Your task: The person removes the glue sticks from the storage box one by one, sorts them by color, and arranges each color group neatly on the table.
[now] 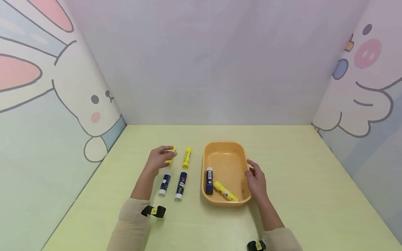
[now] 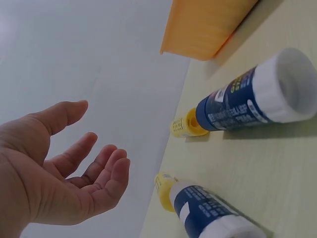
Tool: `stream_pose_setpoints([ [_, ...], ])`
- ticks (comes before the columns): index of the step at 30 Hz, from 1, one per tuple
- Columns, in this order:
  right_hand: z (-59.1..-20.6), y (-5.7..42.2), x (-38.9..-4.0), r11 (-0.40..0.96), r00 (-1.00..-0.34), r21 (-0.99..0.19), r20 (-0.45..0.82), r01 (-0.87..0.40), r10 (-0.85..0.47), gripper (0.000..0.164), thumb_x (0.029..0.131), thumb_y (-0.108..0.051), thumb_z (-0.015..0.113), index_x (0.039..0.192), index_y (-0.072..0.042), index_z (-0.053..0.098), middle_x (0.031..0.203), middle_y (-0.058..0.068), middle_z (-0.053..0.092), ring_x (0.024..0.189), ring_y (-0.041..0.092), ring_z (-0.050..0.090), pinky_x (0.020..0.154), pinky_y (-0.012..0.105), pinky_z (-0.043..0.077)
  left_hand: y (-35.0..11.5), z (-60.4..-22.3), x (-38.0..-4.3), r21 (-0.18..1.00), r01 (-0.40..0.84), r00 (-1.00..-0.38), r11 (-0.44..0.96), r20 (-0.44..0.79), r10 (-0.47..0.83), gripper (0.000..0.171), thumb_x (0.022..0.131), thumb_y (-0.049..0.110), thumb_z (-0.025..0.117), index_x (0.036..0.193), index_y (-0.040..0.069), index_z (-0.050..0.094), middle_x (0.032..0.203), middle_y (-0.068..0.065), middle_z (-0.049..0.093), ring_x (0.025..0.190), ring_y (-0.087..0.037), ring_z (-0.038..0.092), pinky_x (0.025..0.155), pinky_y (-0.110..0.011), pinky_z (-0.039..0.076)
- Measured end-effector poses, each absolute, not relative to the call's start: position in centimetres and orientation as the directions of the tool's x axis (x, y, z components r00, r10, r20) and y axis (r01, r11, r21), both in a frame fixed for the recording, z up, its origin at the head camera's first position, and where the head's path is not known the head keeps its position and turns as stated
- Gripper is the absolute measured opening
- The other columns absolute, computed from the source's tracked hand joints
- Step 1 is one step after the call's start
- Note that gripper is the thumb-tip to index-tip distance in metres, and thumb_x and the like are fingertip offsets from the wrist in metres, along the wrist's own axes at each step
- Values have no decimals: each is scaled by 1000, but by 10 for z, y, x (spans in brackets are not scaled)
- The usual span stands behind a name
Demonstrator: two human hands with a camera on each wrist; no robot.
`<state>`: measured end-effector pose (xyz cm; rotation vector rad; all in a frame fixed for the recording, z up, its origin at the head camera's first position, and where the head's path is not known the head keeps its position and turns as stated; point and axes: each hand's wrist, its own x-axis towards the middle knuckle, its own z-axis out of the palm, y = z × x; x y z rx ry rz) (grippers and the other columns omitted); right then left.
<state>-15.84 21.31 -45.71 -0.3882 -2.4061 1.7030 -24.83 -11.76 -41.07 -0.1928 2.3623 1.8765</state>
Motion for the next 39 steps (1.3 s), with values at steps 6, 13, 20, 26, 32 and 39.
stream_pose_setpoints([
  [6,-457,213,-160,300,-952,-946,-24,121,306,44,96,-5,39,139,-5,38,128,24,45,110,32,45,89,42,39,-110,-410,-244,968,-159,-986,192,-165,14,39,82,20,72,118,10,61,107,-9,60,97,-27,56,77,-39,51],
  [13,-457,214,-161,294,-951,-948,-27,122,308,43,96,-5,39,139,-5,39,128,23,45,109,31,45,89,42,39,-98,-411,-238,975,-135,-986,175,-149,71,40,82,20,72,119,10,60,107,-10,60,99,-30,58,76,-40,51],
  [20,-457,214,-161,292,-950,-948,-32,127,310,43,96,-5,38,139,-5,39,126,23,46,108,30,45,87,39,39,-85,-411,-233,978,-129,-984,165,-147,103,41,82,20,72,118,7,60,103,-11,61,100,-35,58,76,-41,52],
  [26,-456,214,-161,282,-951,-951,-38,129,306,44,96,-6,38,140,-5,38,128,24,45,110,32,44,90,42,38,-74,-410,-230,976,-143,-979,167,-164,120,41,82,19,72,119,6,60,103,-11,61,96,-31,60,76,-42,52],
  [32,-458,214,-162,276,-951,-953,-36,125,307,44,96,-5,38,139,-5,38,129,24,44,111,32,43,91,44,38,-64,-410,-229,975,-146,-971,168,-173,162,42,81,21,73,119,7,60,102,-9,62,97,-28,59,75,-41,52],
  [39,-458,214,-162,282,-952,-951,-37,127,304,44,96,-5,37,140,-4,38,128,24,45,110,32,44,89,41,39,-52,-408,-228,978,-145,-962,148,-175,209,41,83,17,71,121,6,59,103,-10,62,98,-30,59,75,-41,52],
])
